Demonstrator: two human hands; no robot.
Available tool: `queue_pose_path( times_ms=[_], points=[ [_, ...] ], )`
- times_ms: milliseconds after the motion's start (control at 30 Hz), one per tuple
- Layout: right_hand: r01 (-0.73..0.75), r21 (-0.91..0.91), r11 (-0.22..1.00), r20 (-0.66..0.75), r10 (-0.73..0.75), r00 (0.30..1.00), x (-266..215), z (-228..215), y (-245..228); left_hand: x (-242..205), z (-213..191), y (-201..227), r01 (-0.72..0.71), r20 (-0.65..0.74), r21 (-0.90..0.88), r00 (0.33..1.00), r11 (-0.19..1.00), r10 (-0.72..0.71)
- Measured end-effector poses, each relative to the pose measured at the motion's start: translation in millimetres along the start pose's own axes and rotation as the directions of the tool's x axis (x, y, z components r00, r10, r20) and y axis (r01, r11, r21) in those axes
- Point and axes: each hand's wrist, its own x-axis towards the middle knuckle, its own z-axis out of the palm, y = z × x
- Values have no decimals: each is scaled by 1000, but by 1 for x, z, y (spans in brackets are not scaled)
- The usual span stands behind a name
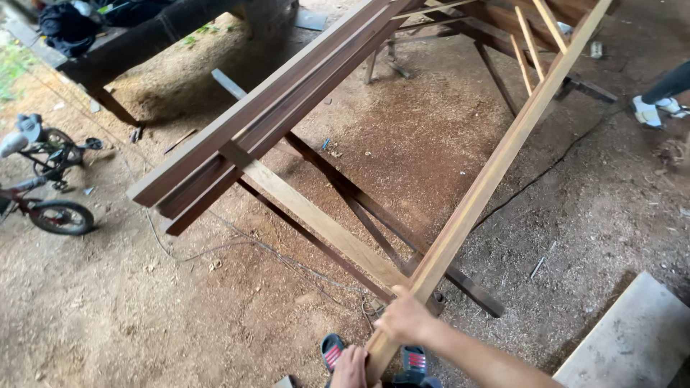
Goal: The person sands the surfaces and edges of a large wooden frame structure using a small piece of sandpaper by hand.
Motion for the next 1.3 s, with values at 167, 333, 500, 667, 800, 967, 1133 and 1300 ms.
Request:
queue_pose_path(
  times_ms=[167, 333, 500, 667, 800, 967, 1133, 1300],
  points=[
    [200, -153, 968, 10, -201, 980, -5, 10, -17, -6, -42, 46, -198, -54, 208, 976, 958, 213],
    [-18, -241, 970, 23, 24, 999, -34, -40, 79, 0, -82, 107, 69, 96, 264, 991, 962, -98],
    [-4, -255, 967, -186, -45, 981, -44, -23, 84, -5, -78, 144, 345, -75, 201, 938, 917, -337],
    [544, -125, 829, -840, -381, 387, -50, 32, 17, -6, -59, 120, 340, -475, 82, 840, 937, -263],
    [576, -69, 815, -772, -409, 486, -58, 29, 68, -7, -53, 118, 443, -456, 55, 808, 895, -372],
    [166, -246, 955, -897, -289, 335, -58, 35, 140, -3, -57, 127, 423, -445, 94, 827, 901, -342],
    [179, 144, 973, -784, 2, 621, -35, 77, 78, -2, -61, 132, 463, -423, 116, 824, 879, -378],
    [412, -276, 868, -820, -436, 370, -41, 80, 98, -3, -64, 136, 451, -403, 140, 839, 882, -365]
  ],
)
